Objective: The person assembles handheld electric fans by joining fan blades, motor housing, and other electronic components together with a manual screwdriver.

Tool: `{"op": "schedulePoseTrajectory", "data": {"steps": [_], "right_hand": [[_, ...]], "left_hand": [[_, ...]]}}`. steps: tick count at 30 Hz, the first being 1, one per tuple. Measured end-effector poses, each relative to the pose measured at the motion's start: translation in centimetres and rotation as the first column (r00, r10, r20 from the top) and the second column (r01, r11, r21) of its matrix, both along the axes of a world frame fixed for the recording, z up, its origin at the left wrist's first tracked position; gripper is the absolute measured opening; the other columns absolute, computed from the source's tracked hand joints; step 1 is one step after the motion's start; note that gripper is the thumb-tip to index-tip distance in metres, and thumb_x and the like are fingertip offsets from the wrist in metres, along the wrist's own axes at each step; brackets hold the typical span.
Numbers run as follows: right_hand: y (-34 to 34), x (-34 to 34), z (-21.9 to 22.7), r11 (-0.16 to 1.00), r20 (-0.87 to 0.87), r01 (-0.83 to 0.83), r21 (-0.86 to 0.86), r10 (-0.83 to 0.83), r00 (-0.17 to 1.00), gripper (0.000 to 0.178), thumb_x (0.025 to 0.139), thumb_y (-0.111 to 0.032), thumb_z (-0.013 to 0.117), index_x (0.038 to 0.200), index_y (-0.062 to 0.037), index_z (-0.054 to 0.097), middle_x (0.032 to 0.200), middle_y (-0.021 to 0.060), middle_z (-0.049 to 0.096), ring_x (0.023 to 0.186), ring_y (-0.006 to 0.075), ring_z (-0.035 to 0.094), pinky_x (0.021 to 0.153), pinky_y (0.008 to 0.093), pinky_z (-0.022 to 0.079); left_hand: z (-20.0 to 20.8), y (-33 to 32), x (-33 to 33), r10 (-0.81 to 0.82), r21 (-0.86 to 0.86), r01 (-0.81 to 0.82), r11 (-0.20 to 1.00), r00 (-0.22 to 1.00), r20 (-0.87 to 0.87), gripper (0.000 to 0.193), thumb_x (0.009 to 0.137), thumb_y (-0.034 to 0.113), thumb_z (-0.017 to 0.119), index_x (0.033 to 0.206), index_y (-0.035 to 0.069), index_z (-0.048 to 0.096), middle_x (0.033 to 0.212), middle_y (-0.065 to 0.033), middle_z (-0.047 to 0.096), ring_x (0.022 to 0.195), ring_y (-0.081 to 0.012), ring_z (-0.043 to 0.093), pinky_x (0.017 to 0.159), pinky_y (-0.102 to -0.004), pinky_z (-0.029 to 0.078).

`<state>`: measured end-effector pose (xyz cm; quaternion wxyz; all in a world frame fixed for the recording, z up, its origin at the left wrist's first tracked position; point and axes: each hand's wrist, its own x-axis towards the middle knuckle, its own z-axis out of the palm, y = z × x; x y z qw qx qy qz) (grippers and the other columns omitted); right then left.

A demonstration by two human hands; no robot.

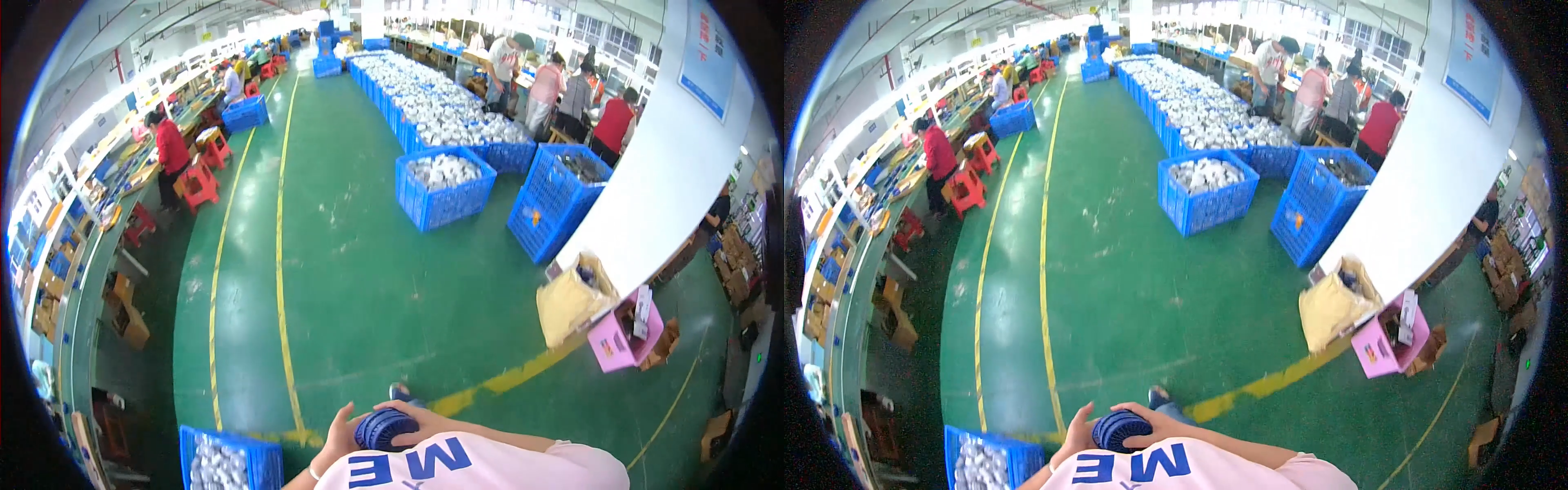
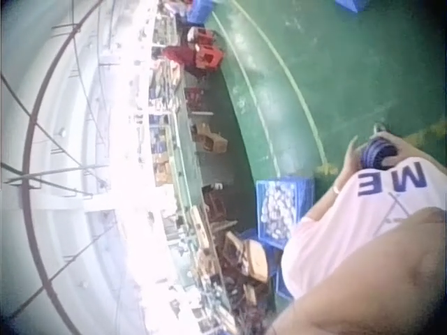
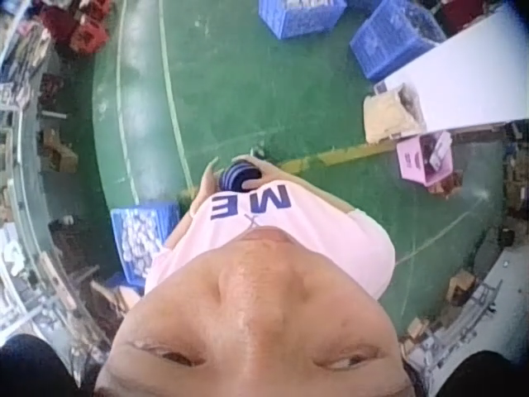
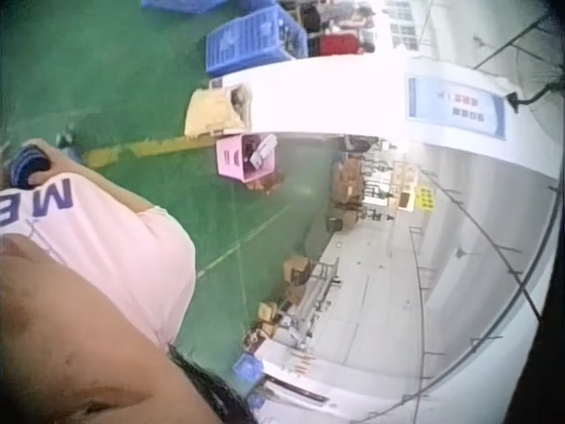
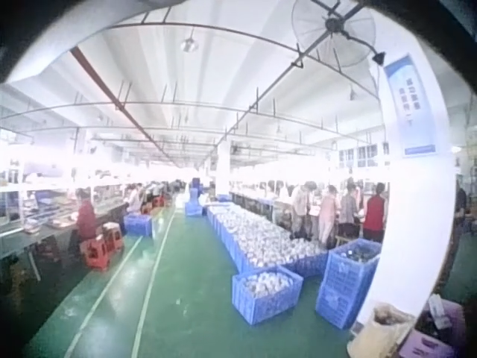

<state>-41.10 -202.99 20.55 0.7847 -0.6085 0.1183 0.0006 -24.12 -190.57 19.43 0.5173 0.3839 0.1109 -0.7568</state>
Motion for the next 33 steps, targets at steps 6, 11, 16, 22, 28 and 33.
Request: {"op": "schedulePoseTrajectory", "data": {"steps": [6,11,16,22,28,33], "right_hand": [[-12.6,13.1,-3.3,0.972,-0.26,0.185,0.147,-0.142,0.955,0.069,0.079,-0.04,0.07,0.129,-0.0033,0.041,0.116,0.0124,0.056,0.107,0.0189,0.053,0.093,0.0309,0.041],[-21.9,23.4,-5.5,0.966,-0.222,0.067,-0.248,-0.124,0.967,0.075,0.078,-0.041,0.07,0.134,-0.0045,0.035,0.116,0.0151,0.054,0.107,0.022,0.052,0.094,0.0325,0.041],[-33.0,37.4,-1.8,0.969,-0.154,-0.051,-0.242,0.014,0.988,0.078,0.081,-0.034,0.069,0.136,0.0007,0.026,0.119,0.0211,0.051,0.107,0.0259,0.053,0.091,0.0328,0.043],[-46.9,47.8,-1.2,0.972,-0.205,0.059,-0.227,-0.107,0.973,0.079,0.08,-0.029,0.069,0.139,-0.0062,0.023,0.126,0.0173,0.047,0.114,0.0215,0.049,0.098,0.0336,0.037],[-60.8,53.1,-1.9,0.864,-0.28,0.421,0.275,-0.347,0.895,0.074,0.073,-0.004,0.07,0.137,-0.0074,0.033,0.124,0.0112,0.05,0.114,0.0209,0.049,0.1,0.0347,0.037],[-72.4,60.7,-8.8,0.955,-0.262,0.274,-0.116,-0.296,0.919,0.08,0.075,-0.034,0.074,0.138,-0.0104,0.031,0.126,0.0138,0.047,0.113,0.0218,0.048,0.096,0.0332,0.039]], "left_hand": [[-0.3,-11.4,8.8,0.392,0.02,-0.405,0.914,0.896,0.208,0.061,0.09,0.052,0.04,0.122,0.001,0.042,0.104,-0.0166,0.06,0.097,-0.0313,0.058,0.088,-0.0423,0.045],[-2.2,-20.4,16.8,0.195,-0.128,-0.151,0.98,0.624,0.756,0.057,0.091,0.036,0.053,0.133,0.002,0.032,0.118,-0.0162,0.05,0.108,-0.0227,0.051,0.092,-0.0329,0.041],[-2.2,-30.6,30.2,0.25,-0.206,-0.142,0.968,0.584,0.772,0.052,0.094,0.035,0.047,0.136,0.007,0.032,0.118,-0.0165,0.051,0.108,-0.0208,0.051,0.09,-0.0292,0.042],[1.6,-46.7,43.0,0.235,-0.239,-0.145,0.96,0.881,0.411,0.054,0.096,0.033,0.041,0.142,0.009,0.024,0.127,-0.0155,0.046,0.114,-0.0208,0.049,0.094,-0.0325,0.043],[-2.0,-62.2,52.5,-0.108,-0.271,0.321,0.907,0.802,0.588,0.06,0.094,0.037,0.044,0.142,0.007,0.026,0.144,-0.0188,0.027,0.132,-0.0277,0.028,0.108,-0.034,0.024],[-3.1,-75.2,60.8,-0.296,0.078,0.554,0.829,0.315,0.902,0.08,0.08,0.047,0.062,0.139,0.004,0.028,0.128,-0.0288,0.043,0.119,-0.0392,0.044,0.099,-0.0398,0.038]]}}
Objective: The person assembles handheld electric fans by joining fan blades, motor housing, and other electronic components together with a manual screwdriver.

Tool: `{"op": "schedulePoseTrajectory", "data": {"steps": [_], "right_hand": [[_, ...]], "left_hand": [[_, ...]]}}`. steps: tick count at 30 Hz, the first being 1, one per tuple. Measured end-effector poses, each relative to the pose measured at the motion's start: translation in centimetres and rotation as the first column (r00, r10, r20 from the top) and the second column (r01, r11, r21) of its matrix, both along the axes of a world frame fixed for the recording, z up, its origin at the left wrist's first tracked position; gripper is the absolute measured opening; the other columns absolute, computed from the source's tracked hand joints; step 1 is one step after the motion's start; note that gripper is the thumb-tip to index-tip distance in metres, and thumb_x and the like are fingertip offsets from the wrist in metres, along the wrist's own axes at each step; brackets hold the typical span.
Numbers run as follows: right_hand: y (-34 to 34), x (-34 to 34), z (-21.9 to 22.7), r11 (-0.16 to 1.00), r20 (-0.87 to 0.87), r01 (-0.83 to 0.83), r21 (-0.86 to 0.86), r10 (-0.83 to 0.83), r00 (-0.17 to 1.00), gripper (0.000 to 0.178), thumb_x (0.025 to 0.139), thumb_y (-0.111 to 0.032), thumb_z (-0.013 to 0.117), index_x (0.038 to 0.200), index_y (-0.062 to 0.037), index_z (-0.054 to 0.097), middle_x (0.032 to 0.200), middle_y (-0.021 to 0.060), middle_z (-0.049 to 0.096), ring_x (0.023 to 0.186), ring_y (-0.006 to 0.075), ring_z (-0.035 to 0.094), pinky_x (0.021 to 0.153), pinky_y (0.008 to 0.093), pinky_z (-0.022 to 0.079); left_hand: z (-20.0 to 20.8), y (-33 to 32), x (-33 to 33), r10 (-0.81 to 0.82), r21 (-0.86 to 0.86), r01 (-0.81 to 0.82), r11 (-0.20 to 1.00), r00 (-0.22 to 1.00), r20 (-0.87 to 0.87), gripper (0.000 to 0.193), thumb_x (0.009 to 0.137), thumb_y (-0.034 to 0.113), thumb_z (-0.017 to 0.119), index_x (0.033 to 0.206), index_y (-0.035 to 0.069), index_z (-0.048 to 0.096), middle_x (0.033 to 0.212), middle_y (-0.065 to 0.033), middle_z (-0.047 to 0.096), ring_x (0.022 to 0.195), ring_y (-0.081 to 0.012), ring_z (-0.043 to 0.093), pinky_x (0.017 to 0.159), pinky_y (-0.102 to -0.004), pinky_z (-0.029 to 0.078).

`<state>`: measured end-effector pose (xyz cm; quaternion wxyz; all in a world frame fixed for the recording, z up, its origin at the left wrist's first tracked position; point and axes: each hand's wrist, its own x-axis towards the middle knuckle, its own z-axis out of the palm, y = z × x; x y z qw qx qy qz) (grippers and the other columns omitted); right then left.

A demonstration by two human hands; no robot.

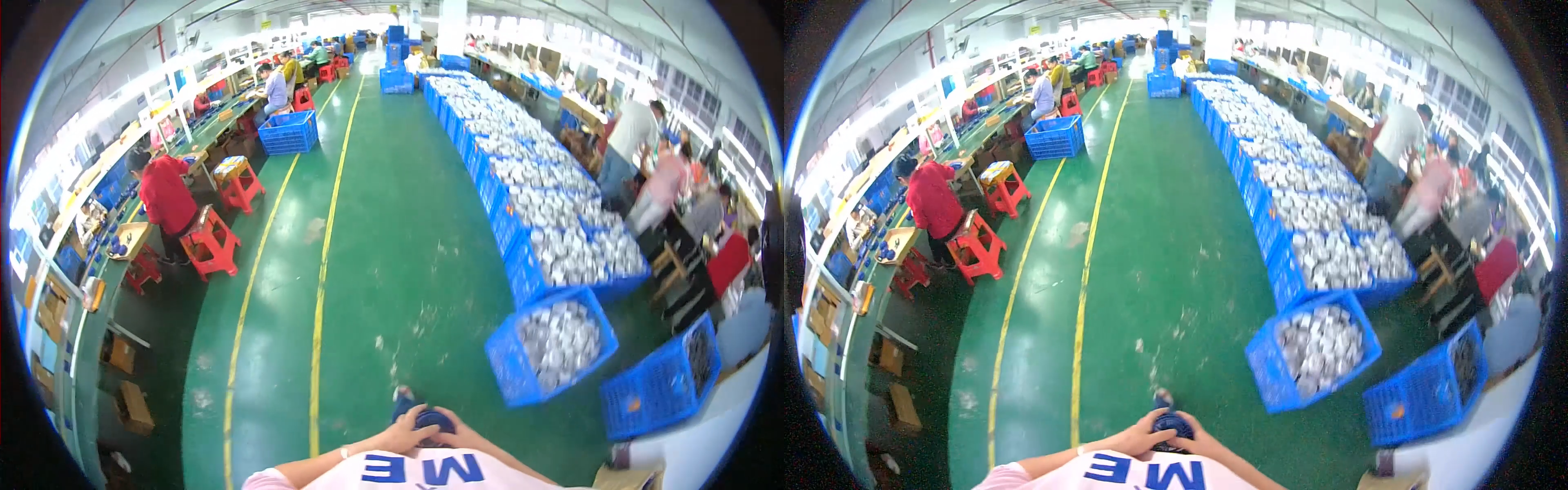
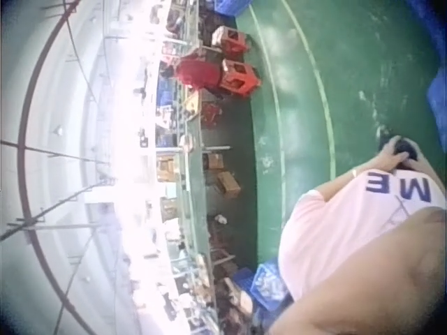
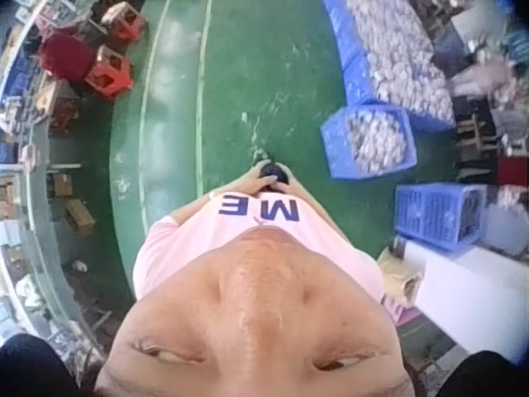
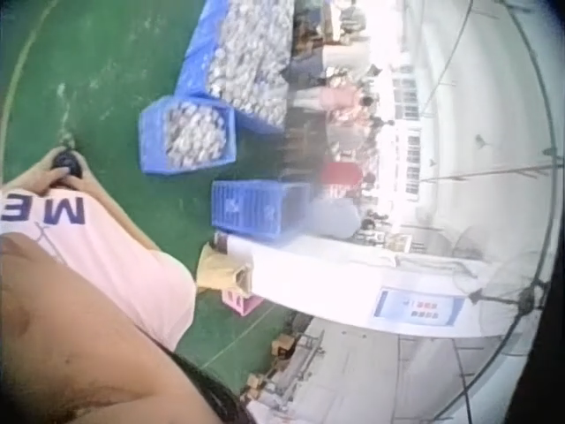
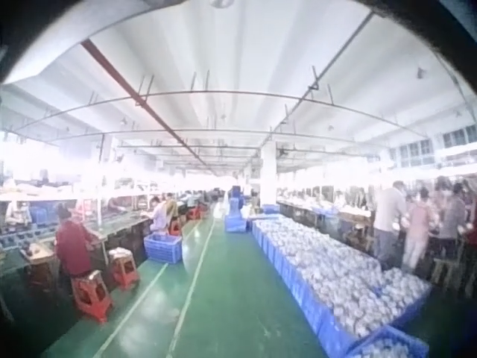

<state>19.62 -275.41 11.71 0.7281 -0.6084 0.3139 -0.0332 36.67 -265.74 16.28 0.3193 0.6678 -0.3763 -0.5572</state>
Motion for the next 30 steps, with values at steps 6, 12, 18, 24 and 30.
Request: {"op": "schedulePoseTrajectory", "data": {"steps": [6,12,18,24,30], "right_hand": [[-14.1,18.8,8.1,0.971,0.018,-0.166,0.17,0.166,0.986,0.079,0.076,-0.024,0.074,0.137,-0.0055,0.028,0.12,0.0136,0.053,0.104,0.0192,0.054,0.091,0.0319,0.044],[-23.8,36.6,9.6,0.9,0.057,-0.423,0.102,0.42,0.906,0.07,0.081,-0.027,0.068,0.135,-0.0034,0.031,0.121,0.0142,0.049,0.11,0.0185,0.049,0.096,0.0297,0.039],[-33.4,52.6,5.7,0.901,-0.036,-0.303,0.311,0.33,0.943,0.054,0.085,-0.02,0.065,0.13,-0.0053,0.04,0.115,0.0109,0.054,0.105,0.0182,0.053,0.088,0.0282,0.044],[-47.7,64.8,8.3,0.882,0.082,-0.047,0.468,0.009,0.997,0.05,0.085,-0.018,0.061,0.13,-0.0092,0.04,0.113,0.0114,0.053,0.1,0.0191,0.056,0.084,0.0318,0.049],[-60.3,71.1,4.6,0.682,0.034,0.164,0.713,-0.268,0.963,0.047,0.083,-0.015,0.057,0.126,-0.0058,0.042,0.113,0.0104,0.055,0.103,0.0217,0.056,0.089,0.0366,0.047]], "left_hand": [[4.5,-10.4,15.9,0.257,-0.011,-0.262,0.965,0.956,-0.141,0.07,0.086,0.042,0.057,0.139,0.006,0.031,0.13,-0.0264,0.043,0.121,-0.0328,0.044,0.1,-0.0342,0.035],[4.2,-17.4,29.6,0.605,0.154,-0.675,0.722,0.506,-0.615,0.05,0.096,0.028,0.044,0.142,0.018,0.028,0.124,-0.0103,0.049,0.103,-0.0181,0.055,0.086,-0.03,0.048],[0.2,-26.9,45.1,0.497,-0.002,-0.566,0.824,0.726,-0.474,0.054,0.098,0.034,0.035,0.142,0.006,0.022,0.134,-0.0141,0.041,0.118,-0.0163,0.044,0.096,-0.026,0.037],[6.6,-43.8,59.6,0.31,-0.055,-0.307,0.95,0.947,0.084,0.077,0.085,0.05,0.055,0.142,0.01,0.023,0.13,-0.0289,0.037,0.123,-0.039,0.039,0.102,-0.0391,0.035],[5.6,-58.6,70.2,-0.12,-0.277,0.215,0.937,0.939,0.323,0.09,0.073,0.042,0.071,0.138,0.005,0.022,0.136,-0.0323,0.024,0.129,-0.0481,0.024,0.104,-0.0458,0.031]]}}
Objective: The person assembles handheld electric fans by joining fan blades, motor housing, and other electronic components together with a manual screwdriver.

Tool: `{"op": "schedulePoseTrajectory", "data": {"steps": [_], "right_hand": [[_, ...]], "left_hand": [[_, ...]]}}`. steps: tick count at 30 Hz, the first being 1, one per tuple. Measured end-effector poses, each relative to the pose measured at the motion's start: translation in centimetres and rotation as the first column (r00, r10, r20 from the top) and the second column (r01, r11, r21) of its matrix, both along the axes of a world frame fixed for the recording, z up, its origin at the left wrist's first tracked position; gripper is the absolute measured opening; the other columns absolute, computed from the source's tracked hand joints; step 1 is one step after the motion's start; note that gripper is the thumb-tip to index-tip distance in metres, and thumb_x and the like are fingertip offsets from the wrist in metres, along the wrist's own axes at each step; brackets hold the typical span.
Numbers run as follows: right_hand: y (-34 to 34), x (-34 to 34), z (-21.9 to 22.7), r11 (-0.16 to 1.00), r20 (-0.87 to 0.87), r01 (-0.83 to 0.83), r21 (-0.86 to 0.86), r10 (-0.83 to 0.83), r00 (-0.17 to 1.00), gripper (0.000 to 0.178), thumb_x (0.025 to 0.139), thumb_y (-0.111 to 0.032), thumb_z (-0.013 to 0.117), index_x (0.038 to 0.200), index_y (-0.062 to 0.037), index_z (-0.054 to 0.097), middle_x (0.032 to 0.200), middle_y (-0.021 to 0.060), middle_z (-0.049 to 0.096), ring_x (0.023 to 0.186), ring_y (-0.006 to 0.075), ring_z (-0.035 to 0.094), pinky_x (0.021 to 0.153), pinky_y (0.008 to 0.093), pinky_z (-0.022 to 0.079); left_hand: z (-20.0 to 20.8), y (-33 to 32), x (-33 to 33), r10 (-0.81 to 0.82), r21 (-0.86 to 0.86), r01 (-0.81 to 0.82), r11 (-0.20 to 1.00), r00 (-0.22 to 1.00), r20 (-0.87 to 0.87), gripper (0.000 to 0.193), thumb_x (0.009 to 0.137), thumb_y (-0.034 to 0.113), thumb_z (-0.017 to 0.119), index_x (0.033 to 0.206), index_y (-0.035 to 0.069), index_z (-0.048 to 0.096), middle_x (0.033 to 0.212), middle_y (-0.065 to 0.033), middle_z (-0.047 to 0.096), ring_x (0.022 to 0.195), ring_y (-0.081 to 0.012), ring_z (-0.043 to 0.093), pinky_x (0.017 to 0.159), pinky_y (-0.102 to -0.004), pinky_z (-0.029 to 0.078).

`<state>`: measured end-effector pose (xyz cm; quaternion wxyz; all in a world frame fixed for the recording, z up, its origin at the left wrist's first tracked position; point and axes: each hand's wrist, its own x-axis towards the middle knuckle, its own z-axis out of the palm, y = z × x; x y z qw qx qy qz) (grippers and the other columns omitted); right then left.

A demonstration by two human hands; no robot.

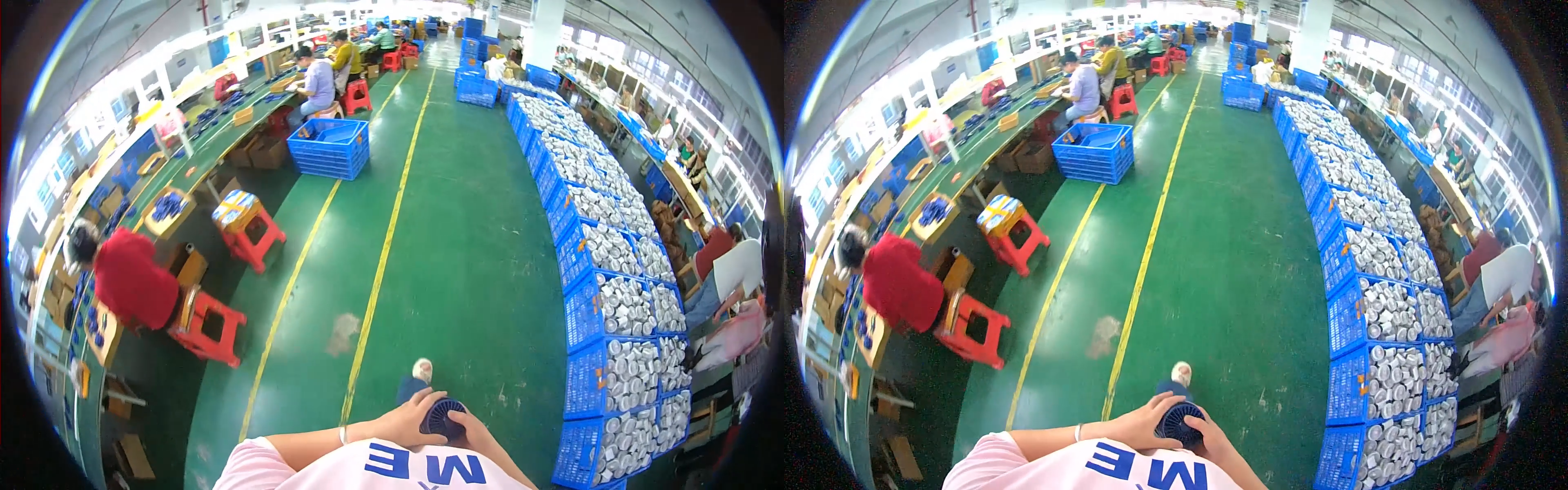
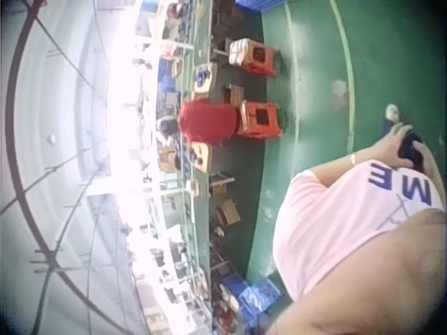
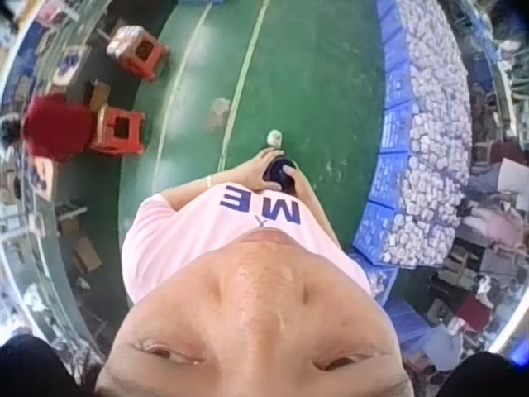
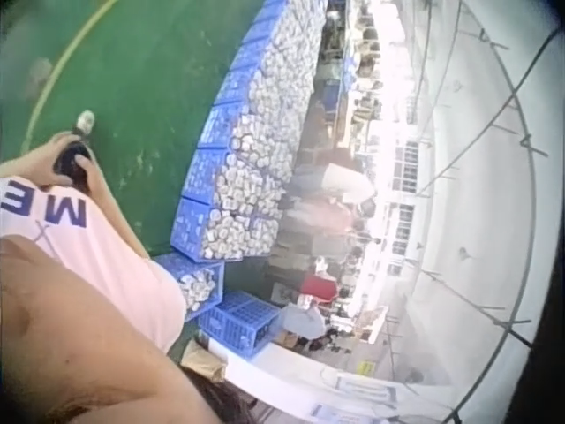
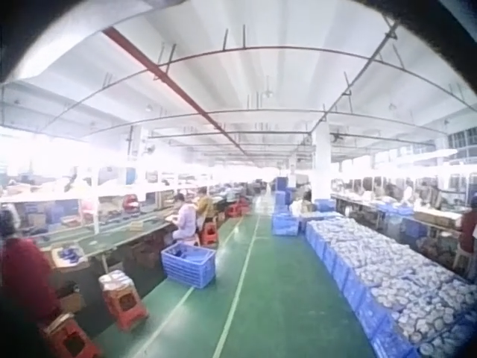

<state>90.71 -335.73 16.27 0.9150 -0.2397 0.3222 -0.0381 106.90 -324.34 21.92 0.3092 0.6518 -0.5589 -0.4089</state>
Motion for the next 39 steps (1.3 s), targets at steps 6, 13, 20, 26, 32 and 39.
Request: {"op": "schedulePoseTrajectory", "data": {"steps": [6,13,20,26,32,39], "right_hand": [[-15.9,13.0,0.7,0.998,-0.041,-0.063,-0.027,0.062,0.997,0.047,0.083,-0.013,0.054,0.128,-0.0056,0.042,0.116,0.0114,0.054,0.103,0.0208,0.057,0.09,0.0353,0.047],[-29.4,33.6,9.1,0.96,0.125,-0.254,-0.118,0.268,0.955,0.05,0.084,-0.013,0.058,0.131,-0.0111,0.04,0.121,0.0075,0.05,0.11,0.0194,0.052,0.095,0.0359,0.044],[-40.7,51.6,6.0,0.882,0.115,-0.462,0.096,0.451,0.885,0.045,0.086,-0.019,0.059,0.126,-0.0067,0.041,0.114,0.0128,0.055,0.103,0.0254,0.057,0.091,0.0454,0.047],[-57.0,62.7,7.0,0.934,0.113,-0.341,0.103,0.33,0.937,0.045,0.087,-0.019,0.056,0.126,-0.004,0.04,0.119,0.0156,0.052,0.108,0.0287,0.054,0.095,0.0473,0.044],[-69.5,67.9,10.0,0.975,0.082,-0.083,0.204,0.067,0.994,0.058,0.084,-0.027,0.055,0.132,-0.0023,0.034,0.126,0.0201,0.048,0.112,0.0368,0.052,0.101,0.0504,0.037],[-87.7,80.6,4.1,0.996,-0.046,-0.01,0.092,0.014,0.999,0.051,0.086,-0.026,0.054,0.129,-0.0037,0.04,0.122,0.0177,0.052,0.111,0.03,0.054,0.1,0.0447,0.04]], "left_hand": [[-0.5,-15.3,11.6,0.051,-0.251,-0.013,0.968,0.988,0.145,0.091,0.071,0.044,0.072,0.133,-0.005,0.028,0.132,-0.0259,0.036,0.127,-0.0423,0.031,0.105,-0.0454,0.029],[5.5,-26.4,29.1,0.309,-0.5,-0.171,0.849,0.928,0.208,0.089,0.062,0.041,0.078,0.129,0.001,0.036,0.132,-0.019,0.041,0.122,-0.0379,0.038,0.102,-0.0469,0.032],[-0.5,-37.1,44.7,0.645,-0.41,-0.675,0.613,0.728,-0.233,0.063,0.075,0.039,0.061,0.124,0.0,0.047,0.104,-0.0187,0.061,0.097,-0.0307,0.061,0.085,-0.037,0.047],[2.7,-53.8,58.6,0.448,-0.377,-0.47,0.798,0.881,-0.151,0.065,0.078,0.04,0.06,0.128,0.004,0.041,0.111,-0.0212,0.057,0.101,-0.0362,0.057,0.087,-0.0393,0.046],[4.3,-71.1,67.8,0.204,-0.399,-0.178,0.899,0.979,0.024,0.058,0.081,0.035,0.06,0.127,0.005,0.042,0.114,-0.0214,0.055,0.102,-0.038,0.055,0.087,-0.0413,0.045],[1.3,-89.4,81.0,0.115,-0.208,-0.15,0.967,0.978,-0.173,0.053,0.077,0.015,0.054,0.128,0.004,0.042,0.116,-0.0203,0.054,0.108,-0.0331,0.054,0.095,-0.0376,0.041]]}}
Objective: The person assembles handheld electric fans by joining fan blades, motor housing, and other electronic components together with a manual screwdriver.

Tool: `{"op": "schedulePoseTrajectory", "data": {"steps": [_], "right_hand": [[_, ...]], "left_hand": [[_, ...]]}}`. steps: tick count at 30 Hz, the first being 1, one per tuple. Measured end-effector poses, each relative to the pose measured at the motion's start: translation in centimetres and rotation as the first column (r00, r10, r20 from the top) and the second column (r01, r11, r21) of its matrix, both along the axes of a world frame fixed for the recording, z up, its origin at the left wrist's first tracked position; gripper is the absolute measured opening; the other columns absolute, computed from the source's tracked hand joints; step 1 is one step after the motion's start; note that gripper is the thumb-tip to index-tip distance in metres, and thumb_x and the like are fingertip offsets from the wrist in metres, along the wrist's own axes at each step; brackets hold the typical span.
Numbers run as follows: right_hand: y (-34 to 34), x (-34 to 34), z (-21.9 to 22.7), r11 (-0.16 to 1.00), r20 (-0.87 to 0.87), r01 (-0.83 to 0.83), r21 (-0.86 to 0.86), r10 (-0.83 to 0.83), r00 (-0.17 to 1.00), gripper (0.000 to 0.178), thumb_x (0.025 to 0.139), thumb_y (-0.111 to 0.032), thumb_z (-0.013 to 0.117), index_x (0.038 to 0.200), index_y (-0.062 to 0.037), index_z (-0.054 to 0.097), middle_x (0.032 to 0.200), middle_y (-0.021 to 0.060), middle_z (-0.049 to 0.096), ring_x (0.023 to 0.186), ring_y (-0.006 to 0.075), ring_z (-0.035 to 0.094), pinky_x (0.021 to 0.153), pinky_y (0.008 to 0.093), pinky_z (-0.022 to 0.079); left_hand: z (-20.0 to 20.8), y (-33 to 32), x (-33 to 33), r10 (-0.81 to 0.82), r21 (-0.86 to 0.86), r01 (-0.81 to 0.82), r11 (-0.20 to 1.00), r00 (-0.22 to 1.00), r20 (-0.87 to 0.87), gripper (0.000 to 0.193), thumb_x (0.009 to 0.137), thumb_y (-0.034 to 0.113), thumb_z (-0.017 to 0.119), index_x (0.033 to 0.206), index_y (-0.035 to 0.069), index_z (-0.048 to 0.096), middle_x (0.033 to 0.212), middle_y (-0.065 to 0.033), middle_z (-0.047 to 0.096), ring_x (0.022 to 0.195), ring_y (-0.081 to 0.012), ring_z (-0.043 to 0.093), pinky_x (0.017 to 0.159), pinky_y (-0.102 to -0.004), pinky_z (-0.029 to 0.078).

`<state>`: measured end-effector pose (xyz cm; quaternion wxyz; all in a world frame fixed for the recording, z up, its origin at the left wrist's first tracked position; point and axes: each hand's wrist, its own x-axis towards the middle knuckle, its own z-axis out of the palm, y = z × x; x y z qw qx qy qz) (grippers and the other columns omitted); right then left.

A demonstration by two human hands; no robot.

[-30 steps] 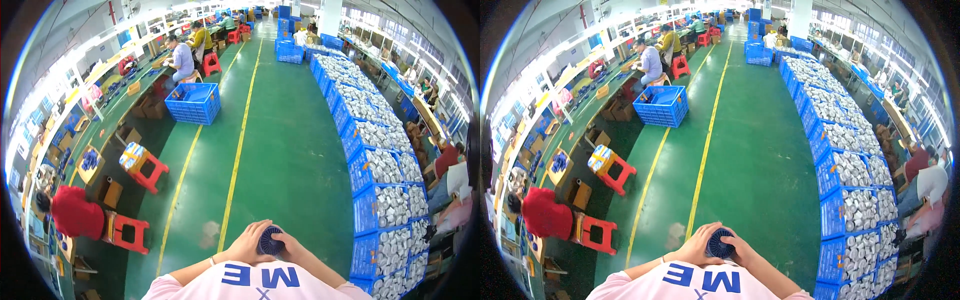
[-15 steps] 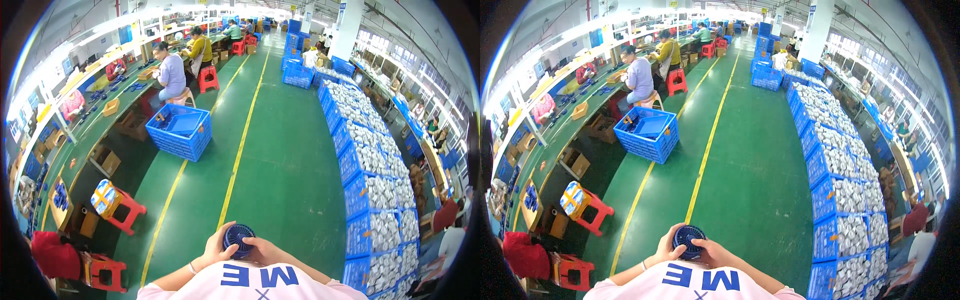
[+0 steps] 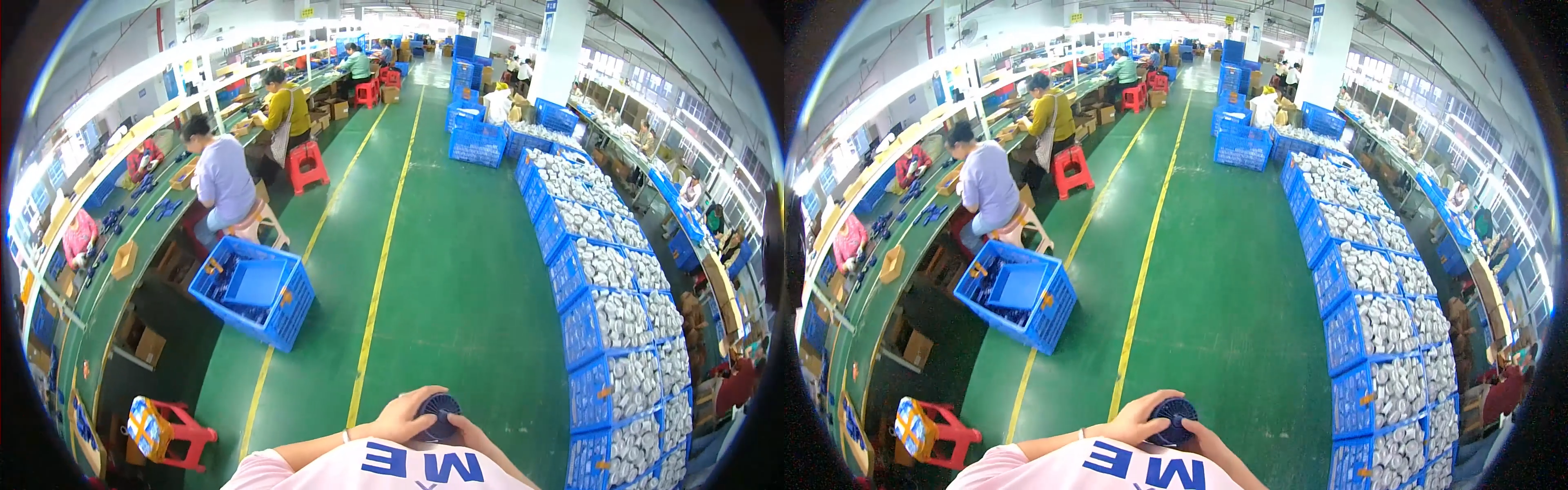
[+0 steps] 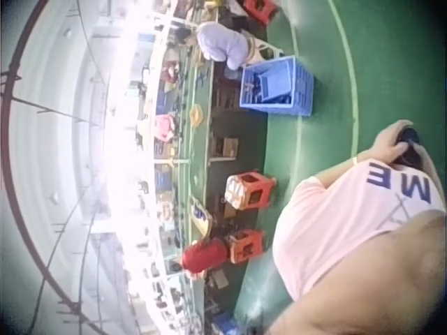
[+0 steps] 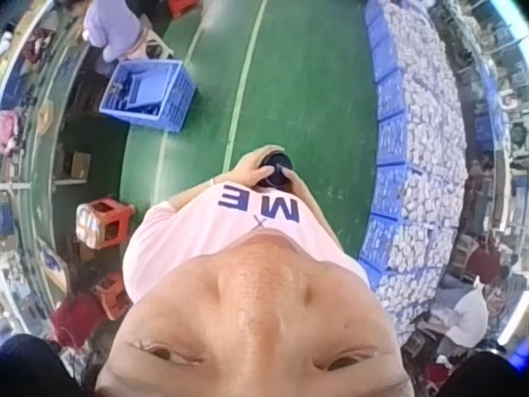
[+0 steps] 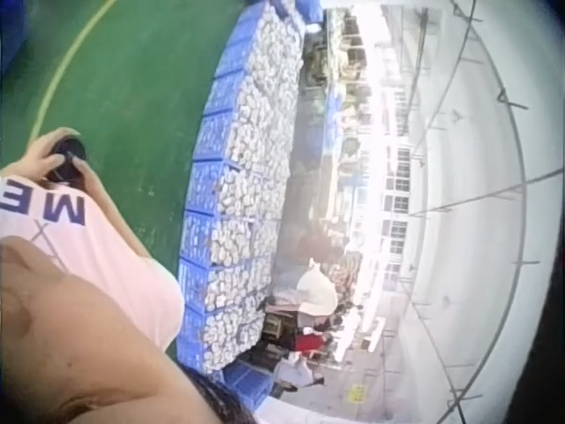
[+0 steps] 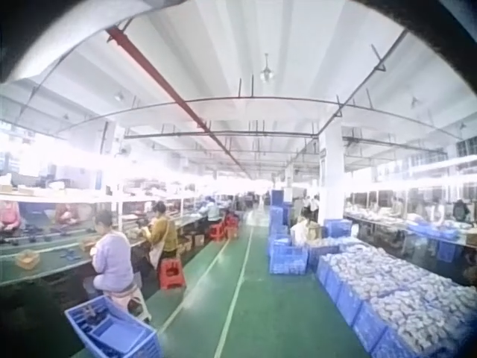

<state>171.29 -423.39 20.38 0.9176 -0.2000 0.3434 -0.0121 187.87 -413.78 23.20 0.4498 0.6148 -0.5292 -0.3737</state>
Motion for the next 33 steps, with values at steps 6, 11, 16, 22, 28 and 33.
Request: {"op": "schedulePoseTrajectory", "data": {"steps": [6,11,16,22,28,33], "right_hand": [[-14.1,18.2,4.0,0.928,0.076,-0.299,-0.222,0.322,0.944,0.049,0.091,-0.026,0.052,0.134,-0.0109,0.032,0.122,0.0113,0.048,0.104,0.0233,0.056,0.084,0.0426,0.052],[-21.1,32.3,3.9,0.845,0.135,-0.446,-0.296,0.499,0.856,0.056,0.09,-0.027,0.057,0.135,-0.0079,0.031,0.118,0.0114,0.049,0.101,0.0189,0.056,0.084,0.0364,0.053],[-30.5,44.7,3.8,0.759,-0.036,-0.536,-0.371,0.565,0.825,0.058,0.089,-0.029,0.059,0.136,-0.0097,0.032,0.111,0.0091,0.054,0.096,0.0154,0.056,0.081,0.0272,0.049],[-45.0,54.6,2.6,0.938,0.055,-0.294,-0.185,0.308,0.95,0.056,0.089,-0.022,0.059,0.133,-0.0071,0.029,0.118,0.014,0.049,0.103,0.0225,0.056,0.088,0.0363,0.05],[-59.1,60.8,0.7,0.998,0.013,0.039,-0.055,-0.039,0.999,0.053,0.085,-0.013,0.059,0.132,-0.0057,0.035,0.12,0.0145,0.052,0.106,0.0266,0.056,0.094,0.0413,0.046],[-73.5,70.2,-1.3,0.987,0.008,-0.049,-0.151,0.051,0.999,0.046,0.083,-0.014,0.059,0.125,-0.0035,0.043,0.112,0.0119,0.057,0.096,0.0222,0.06,0.085,0.0358,0.05]], "left_hand": [[2.5,-10.2,14.5,0.13,-0.132,-0.181,0.975,0.936,-0.327,0.052,0.074,0.007,0.054,0.125,0.001,0.043,0.117,-0.0148,0.053,0.109,-0.0248,0.051,0.098,-0.0348,0.037],[1.3,-16.5,25.7,0.449,-0.005,-0.511,0.859,0.759,-0.472,0.03,0.084,0.009,0.05,0.112,-0.001,0.051,0.107,-0.0108,0.058,0.101,-0.0177,0.054,0.092,-0.0303,0.041],[-1.6,-25.0,38.4,0.438,0.073,-0.471,0.879,0.738,-0.513,0.029,0.086,0.008,0.048,0.113,-0.001,0.051,0.108,-0.0092,0.058,0.101,-0.0155,0.053,0.091,-0.0276,0.041],[0.1,-41.9,50.3,0.282,0.078,-0.284,0.956,0.807,-0.519,0.033,0.088,0.016,0.051,0.119,0.003,0.051,0.11,-0.0105,0.057,0.104,-0.0182,0.053,0.093,-0.0298,0.04],[0.7,-59.7,60.4,-0.009,0.058,0.025,0.998,0.967,-0.253,0.037,0.091,0.027,0.049,0.121,0.006,0.049,0.112,-0.0144,0.054,0.107,-0.0254,0.051,0.094,-0.0351,0.039],[-0.4,-72.9,70.1,0.048,0.063,-0.001,0.998,0.659,-0.75,0.043,0.096,0.033,0.034,0.125,0.002,0.044,0.123,-0.0111,0.048,0.115,-0.0215,0.045,0.102,-0.0339,0.031]]}}
